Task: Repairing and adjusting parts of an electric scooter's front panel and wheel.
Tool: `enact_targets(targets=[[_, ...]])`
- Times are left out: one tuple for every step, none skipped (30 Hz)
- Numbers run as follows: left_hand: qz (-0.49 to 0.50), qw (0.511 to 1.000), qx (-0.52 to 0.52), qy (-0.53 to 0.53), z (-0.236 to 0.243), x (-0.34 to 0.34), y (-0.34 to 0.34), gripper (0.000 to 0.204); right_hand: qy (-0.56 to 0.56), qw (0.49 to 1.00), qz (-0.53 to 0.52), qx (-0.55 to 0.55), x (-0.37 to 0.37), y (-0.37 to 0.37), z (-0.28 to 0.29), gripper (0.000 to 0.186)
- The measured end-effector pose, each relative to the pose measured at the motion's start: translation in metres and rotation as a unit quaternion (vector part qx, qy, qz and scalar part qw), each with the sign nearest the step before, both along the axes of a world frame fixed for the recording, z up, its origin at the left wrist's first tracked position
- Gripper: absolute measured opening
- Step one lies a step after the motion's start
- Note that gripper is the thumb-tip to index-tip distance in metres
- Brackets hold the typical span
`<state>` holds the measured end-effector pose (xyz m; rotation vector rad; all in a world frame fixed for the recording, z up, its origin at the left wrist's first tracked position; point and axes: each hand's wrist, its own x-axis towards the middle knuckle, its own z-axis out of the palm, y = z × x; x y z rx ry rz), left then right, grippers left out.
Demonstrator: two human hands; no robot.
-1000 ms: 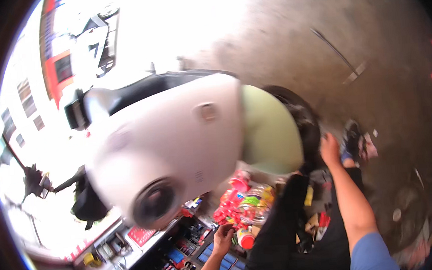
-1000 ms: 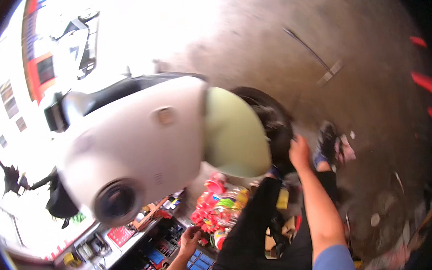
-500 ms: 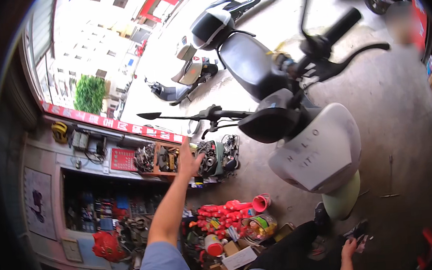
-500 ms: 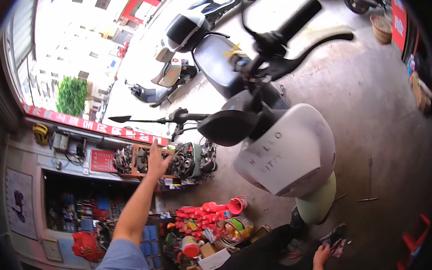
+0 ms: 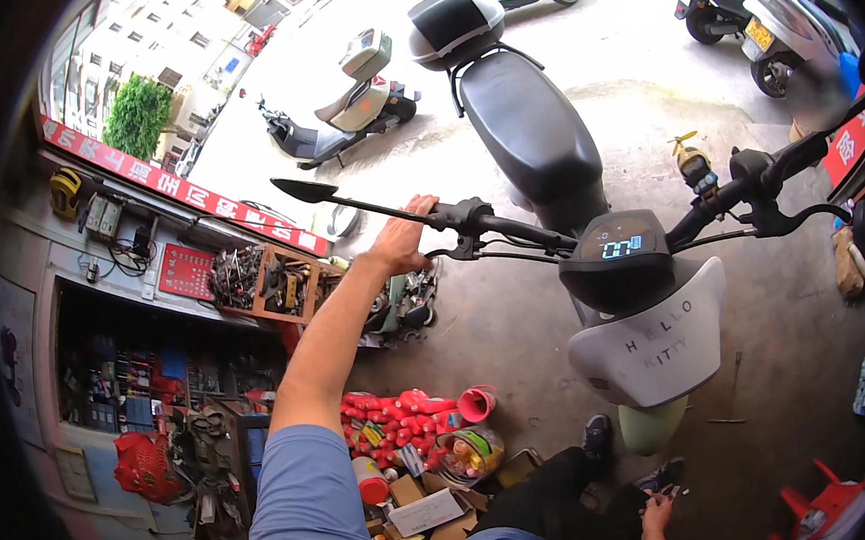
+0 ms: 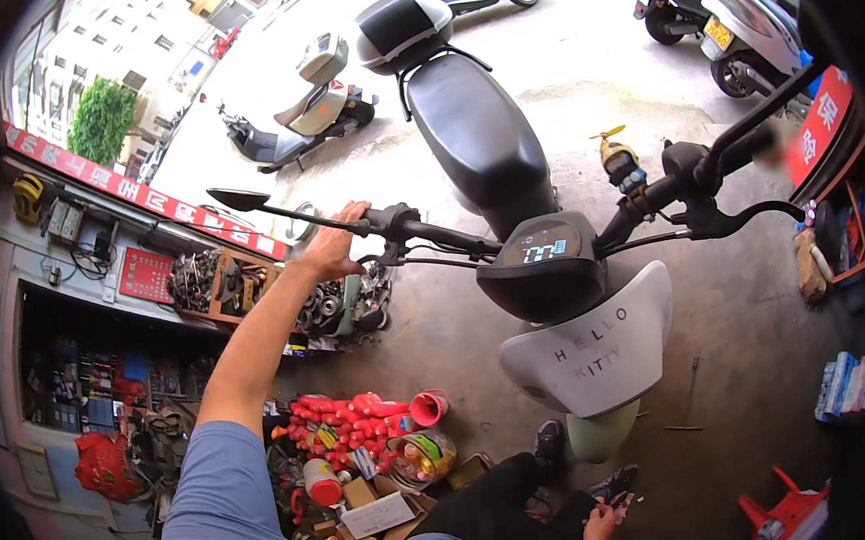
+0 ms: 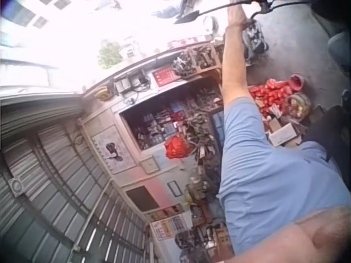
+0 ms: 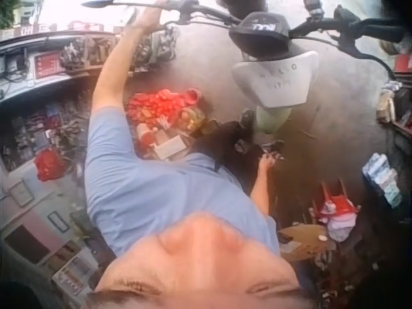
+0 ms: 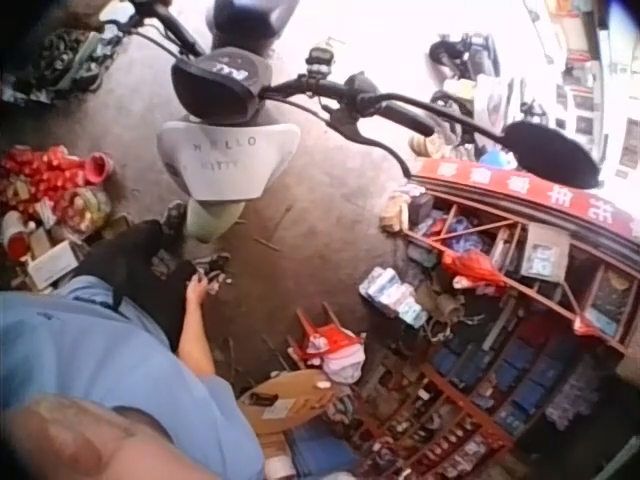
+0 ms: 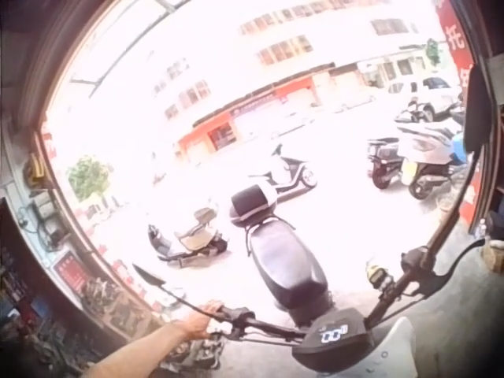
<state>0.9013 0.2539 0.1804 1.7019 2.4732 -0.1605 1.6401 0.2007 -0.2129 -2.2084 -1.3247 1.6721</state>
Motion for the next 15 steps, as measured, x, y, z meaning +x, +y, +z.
enact_targets(targets=[[0.000, 1.000, 0.004, -0.006, -0.002, 0.004, 0.001, 0.114, -0.006, 1.000, 0.000, 0.004, 0.000, 0.001, -0.002, 0.013], [-0.003, 1.000, 0.018, -0.021, -0.003, 0.009, 0.002, 0.113, 0.011, 1.000, -0.009, 0.010, 0.001, 0.002, -0.004, 0.014], [-0.002, 0.999, 0.031, -0.031, -0.001, 0.013, -0.002, 0.112, 0.033, 0.999, -0.015, 0.014, 0.000, 0.001, -0.004, 0.015], [-0.022, 0.997, 0.071, -0.013, -0.002, 0.017, -0.010, 0.099, 0.037, 0.999, -0.012, 0.007, -0.008, 0.003, 0.000, 0.016], [-0.019, 0.997, 0.072, -0.015, -0.002, 0.020, -0.016, 0.099, 0.035, 0.999, -0.009, 0.007, -0.015, 0.005, 0.006, 0.016], [-0.004, 0.997, 0.076, 0.001, 0.001, 0.024, -0.023, 0.091, 0.033, 0.999, 0.002, -0.016, -0.024, 0.007, 0.013, 0.017], [0.012, 0.997, 0.079, 0.019, 0.005, 0.027, -0.033, 0.084, 0.032, 0.999, 0.015, -0.041, -0.038, 0.010, 0.025, 0.018], [0.013, 0.995, 0.092, 0.024, 0.007, 0.033, -0.038, 0.078, 0.033, 0.999, 0.002, -0.043, -0.047, 0.011, 0.035, 0.019], [0.013, 0.995, 0.095, 0.021, 0.008, 0.037, -0.038, 0.078, 0.031, 0.999, 0.001, -0.040, -0.047, 0.014, 0.038, 0.019], [0.011, 0.994, 0.104, 0.015, 0.010, 0.042, -0.038, 0.077, 0.032, 0.999, 0.003, -0.043, -0.048, 0.016, 0.039, 0.020], [0.009, 0.994, 0.113, 0.008, 0.010, 0.045, -0.037, 0.076, 0.034, 0.998, 0.004, -0.045, -0.048, 0.018, 0.041, 0.020], [0.010, 0.993, 0.114, 0.009, 0.010, 0.045, -0.039, 0.076, 0.022, 0.998, 0.011, -0.055, -0.051, 0.019, 0.045, 0.020], [0.015, 0.994, 0.103, 0.012, 0.011, 0.044, -0.040, 0.079, 0.022, 0.998, 0.012, -0.054, -0.053, 0.018, 0.048, 0.020], [0.019, 0.995, 0.092, 0.016, 0.011, 0.044, -0.041, 0.082, 0.027, 0.998, 0.008, -0.059, -0.055, 0.018, 0.052, 0.020], [0.017, 0.995, 0.093, 0.014, 0.012, 0.045, -0.040, 0.082, 0.030, 0.998, 0.002, -0.063, -0.054, 0.017, 0.053, 0.020]])
